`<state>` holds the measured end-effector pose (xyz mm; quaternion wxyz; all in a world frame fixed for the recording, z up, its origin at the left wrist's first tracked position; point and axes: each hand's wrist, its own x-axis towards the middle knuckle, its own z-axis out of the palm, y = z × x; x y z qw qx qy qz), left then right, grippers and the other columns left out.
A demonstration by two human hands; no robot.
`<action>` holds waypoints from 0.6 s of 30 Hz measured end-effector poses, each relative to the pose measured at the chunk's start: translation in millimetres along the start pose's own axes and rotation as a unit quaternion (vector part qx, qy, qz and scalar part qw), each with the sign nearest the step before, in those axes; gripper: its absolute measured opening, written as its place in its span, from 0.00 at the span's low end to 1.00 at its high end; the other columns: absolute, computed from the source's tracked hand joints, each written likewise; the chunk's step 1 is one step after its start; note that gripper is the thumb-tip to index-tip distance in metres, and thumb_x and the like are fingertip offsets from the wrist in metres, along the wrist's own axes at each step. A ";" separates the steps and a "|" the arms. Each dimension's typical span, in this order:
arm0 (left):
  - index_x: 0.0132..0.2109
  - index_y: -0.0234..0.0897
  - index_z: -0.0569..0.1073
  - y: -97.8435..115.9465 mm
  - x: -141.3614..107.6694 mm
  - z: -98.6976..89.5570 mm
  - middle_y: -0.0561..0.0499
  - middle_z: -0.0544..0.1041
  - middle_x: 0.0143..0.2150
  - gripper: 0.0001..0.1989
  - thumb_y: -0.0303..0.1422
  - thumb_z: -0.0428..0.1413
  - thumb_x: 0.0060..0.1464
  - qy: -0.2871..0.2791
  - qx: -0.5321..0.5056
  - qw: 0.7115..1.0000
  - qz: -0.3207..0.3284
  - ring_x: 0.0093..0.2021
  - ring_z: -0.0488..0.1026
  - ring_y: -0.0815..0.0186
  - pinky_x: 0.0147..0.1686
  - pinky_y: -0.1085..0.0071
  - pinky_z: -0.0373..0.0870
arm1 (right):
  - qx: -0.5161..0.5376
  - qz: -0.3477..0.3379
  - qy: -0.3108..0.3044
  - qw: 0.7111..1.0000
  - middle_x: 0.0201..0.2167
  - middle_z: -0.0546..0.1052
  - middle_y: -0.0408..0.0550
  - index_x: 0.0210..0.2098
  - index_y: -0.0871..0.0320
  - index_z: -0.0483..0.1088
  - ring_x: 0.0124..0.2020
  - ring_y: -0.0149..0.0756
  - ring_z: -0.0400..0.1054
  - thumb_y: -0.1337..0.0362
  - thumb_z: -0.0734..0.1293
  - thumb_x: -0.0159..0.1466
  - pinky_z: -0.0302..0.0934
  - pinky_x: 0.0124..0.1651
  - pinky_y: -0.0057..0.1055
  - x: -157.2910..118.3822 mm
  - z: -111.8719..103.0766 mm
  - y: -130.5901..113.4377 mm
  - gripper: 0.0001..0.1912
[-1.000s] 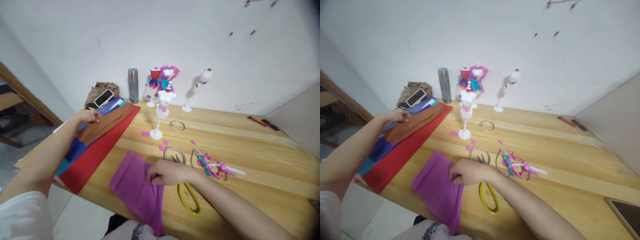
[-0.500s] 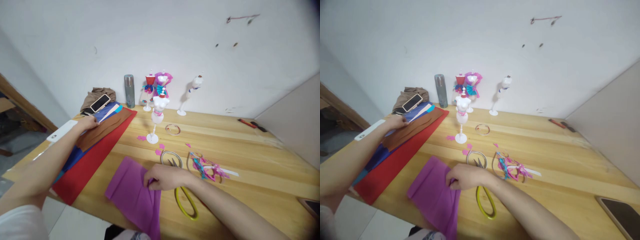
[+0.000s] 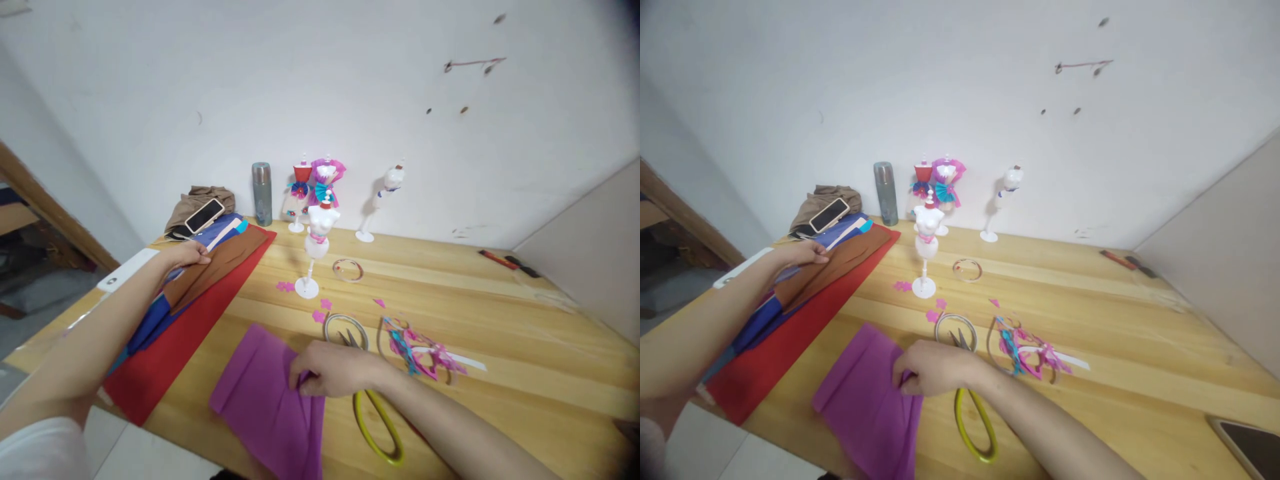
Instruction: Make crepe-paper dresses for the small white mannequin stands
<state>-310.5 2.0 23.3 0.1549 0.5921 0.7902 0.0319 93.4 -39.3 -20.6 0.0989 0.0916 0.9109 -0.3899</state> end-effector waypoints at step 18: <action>0.52 0.31 0.75 30.4 -13.1 30.8 0.35 0.78 0.52 0.30 0.49 0.61 0.50 -0.017 0.171 0.981 -0.088 0.50 0.77 0.50 0.44 0.67 0.72 | 0.035 0.012 0.003 0.999 0.31 0.80 0.44 0.39 0.59 0.80 0.31 0.30 0.69 0.72 0.68 0.59 0.58 0.34 0.24 -0.7 1.2 -0.1 0.10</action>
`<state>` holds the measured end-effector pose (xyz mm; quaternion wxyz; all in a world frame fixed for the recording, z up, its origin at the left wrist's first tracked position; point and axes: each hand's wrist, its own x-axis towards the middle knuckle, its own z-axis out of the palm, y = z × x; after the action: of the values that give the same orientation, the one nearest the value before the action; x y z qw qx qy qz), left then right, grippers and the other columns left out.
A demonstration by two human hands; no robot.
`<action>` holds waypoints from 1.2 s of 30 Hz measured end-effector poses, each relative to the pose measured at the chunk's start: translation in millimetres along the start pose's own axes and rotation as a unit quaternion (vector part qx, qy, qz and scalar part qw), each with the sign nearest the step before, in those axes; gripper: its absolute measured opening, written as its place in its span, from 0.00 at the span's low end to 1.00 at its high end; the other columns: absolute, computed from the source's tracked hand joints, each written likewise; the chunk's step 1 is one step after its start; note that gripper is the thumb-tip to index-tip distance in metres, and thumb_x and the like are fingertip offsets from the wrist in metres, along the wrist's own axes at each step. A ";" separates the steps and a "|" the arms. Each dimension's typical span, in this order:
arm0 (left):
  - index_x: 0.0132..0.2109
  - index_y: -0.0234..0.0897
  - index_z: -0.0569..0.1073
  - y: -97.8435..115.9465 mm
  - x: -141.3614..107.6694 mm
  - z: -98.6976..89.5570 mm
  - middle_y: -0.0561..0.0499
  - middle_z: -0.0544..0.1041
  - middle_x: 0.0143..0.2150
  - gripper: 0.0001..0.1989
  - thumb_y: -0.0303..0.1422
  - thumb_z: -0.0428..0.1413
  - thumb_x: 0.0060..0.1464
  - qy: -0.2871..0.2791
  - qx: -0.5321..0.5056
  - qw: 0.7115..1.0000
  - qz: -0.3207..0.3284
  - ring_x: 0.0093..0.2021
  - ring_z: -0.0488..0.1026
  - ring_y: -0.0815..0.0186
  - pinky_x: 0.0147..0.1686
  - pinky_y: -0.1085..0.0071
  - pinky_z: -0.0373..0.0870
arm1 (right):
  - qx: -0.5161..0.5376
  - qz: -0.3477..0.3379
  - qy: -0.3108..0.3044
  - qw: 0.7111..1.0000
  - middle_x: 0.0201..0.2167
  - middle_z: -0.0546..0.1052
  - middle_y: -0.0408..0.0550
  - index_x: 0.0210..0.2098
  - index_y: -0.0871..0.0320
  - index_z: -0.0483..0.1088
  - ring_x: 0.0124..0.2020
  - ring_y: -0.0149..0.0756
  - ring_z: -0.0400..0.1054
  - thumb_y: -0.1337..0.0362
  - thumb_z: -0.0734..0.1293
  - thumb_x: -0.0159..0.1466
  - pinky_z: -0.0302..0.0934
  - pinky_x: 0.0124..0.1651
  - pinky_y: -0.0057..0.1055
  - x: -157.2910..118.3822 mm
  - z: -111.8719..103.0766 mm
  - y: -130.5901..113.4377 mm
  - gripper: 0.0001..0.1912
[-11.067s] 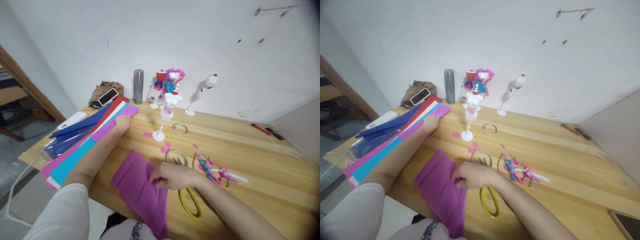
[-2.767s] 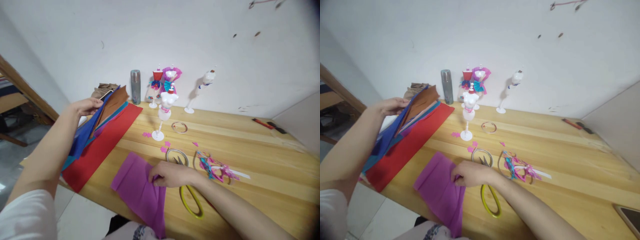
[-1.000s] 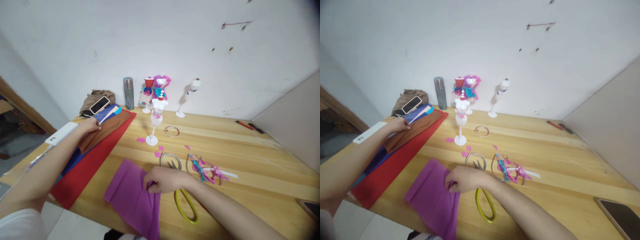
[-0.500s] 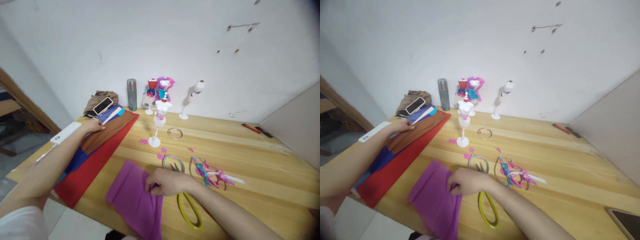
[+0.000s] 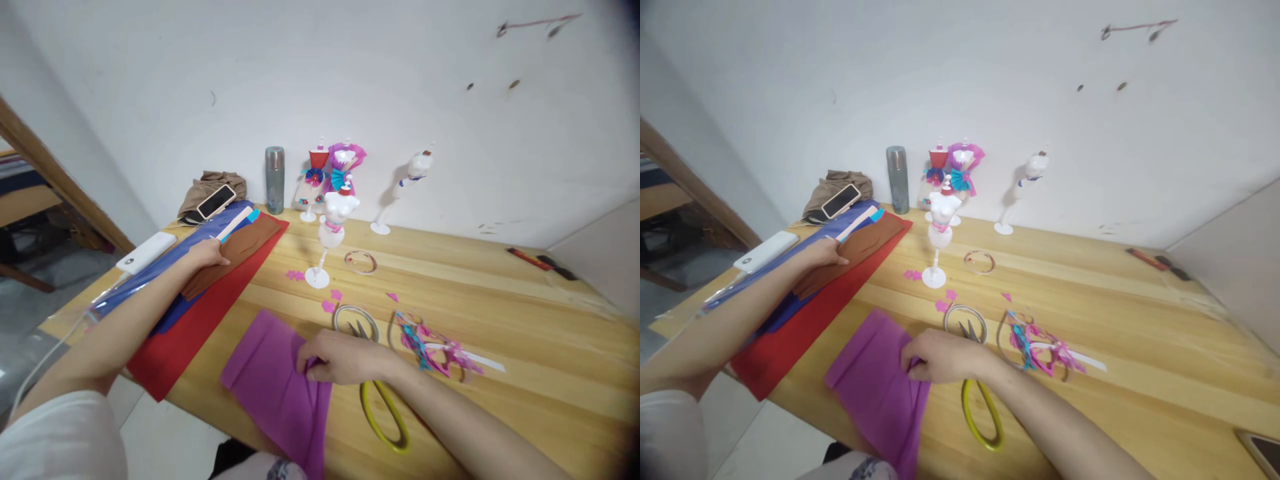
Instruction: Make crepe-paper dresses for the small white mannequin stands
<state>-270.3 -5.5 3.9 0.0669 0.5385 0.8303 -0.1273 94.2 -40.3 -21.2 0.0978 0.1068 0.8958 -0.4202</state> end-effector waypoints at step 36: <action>0.71 0.17 0.47 63.2 -55.8 32.6 0.20 0.72 0.55 0.40 0.42 0.48 0.62 0.093 0.032 0.992 0.073 0.56 0.71 0.38 0.48 0.54 0.71 | 0.007 -0.009 -0.003 1.000 0.32 0.80 0.45 0.39 0.60 0.80 0.31 0.30 0.69 0.71 0.68 0.59 0.59 0.35 0.25 0.7 0.2 3.0 0.11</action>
<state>-190.6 -39.2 -22.3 -0.0188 0.6094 0.7865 -0.0981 94.3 -38.5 -23.7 0.0957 0.0984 0.8934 -0.4277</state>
